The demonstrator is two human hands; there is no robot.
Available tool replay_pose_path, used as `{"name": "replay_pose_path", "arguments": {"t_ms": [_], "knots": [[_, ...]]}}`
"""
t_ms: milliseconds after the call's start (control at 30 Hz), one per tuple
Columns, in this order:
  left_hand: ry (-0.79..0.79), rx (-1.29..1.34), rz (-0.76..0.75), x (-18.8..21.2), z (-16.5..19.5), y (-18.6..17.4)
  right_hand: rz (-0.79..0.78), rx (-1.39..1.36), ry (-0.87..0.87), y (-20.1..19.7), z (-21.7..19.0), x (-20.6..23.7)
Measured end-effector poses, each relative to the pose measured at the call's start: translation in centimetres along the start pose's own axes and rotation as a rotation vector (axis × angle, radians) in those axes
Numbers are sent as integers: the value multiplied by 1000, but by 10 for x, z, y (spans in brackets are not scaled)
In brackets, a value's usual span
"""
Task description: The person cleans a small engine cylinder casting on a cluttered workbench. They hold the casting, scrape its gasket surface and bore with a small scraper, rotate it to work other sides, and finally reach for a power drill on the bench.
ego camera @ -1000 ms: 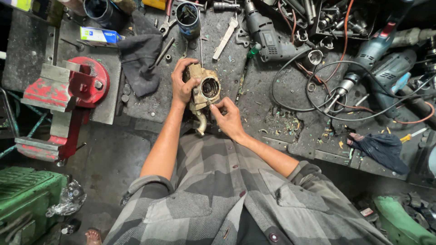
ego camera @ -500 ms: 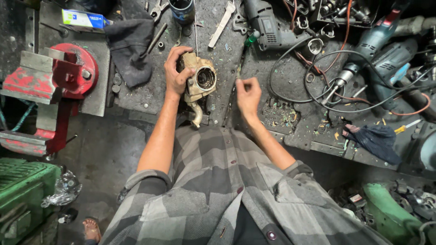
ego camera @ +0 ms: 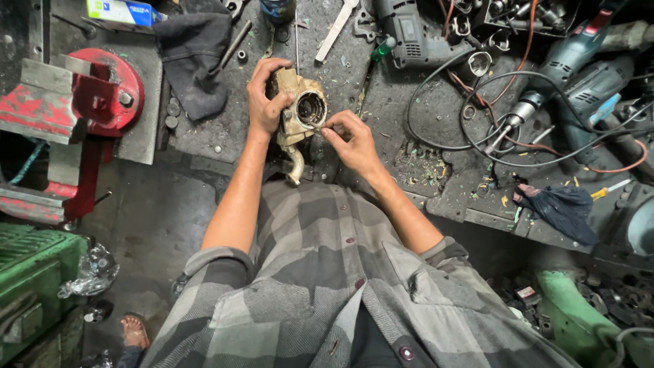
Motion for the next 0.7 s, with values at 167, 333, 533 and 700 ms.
{"name": "replay_pose_path", "arguments": {"t_ms": [167,333,533,700], "knots": [[6,8,-3,0,0,-1,43,102,-12,-5,-2,-4],[-7,8,-11,0,-2,-1,-16,57,-138,2,-3,4],[-6,-4,-3,0,-2,-2,63,45,55,-10,7,0],[-17,-1,-8,-1,-2,0,-23,183,-3,-14,-12,-15]]}}
Point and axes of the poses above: each hand's wrist, its own x-axis away from the middle knuckle, its own y-axis out of the palm, z = x × y, the point moved 7 cm from there along -x, towards the middle knuckle, and after that the axes turned 1 degree about y, right-handed, at the moved point
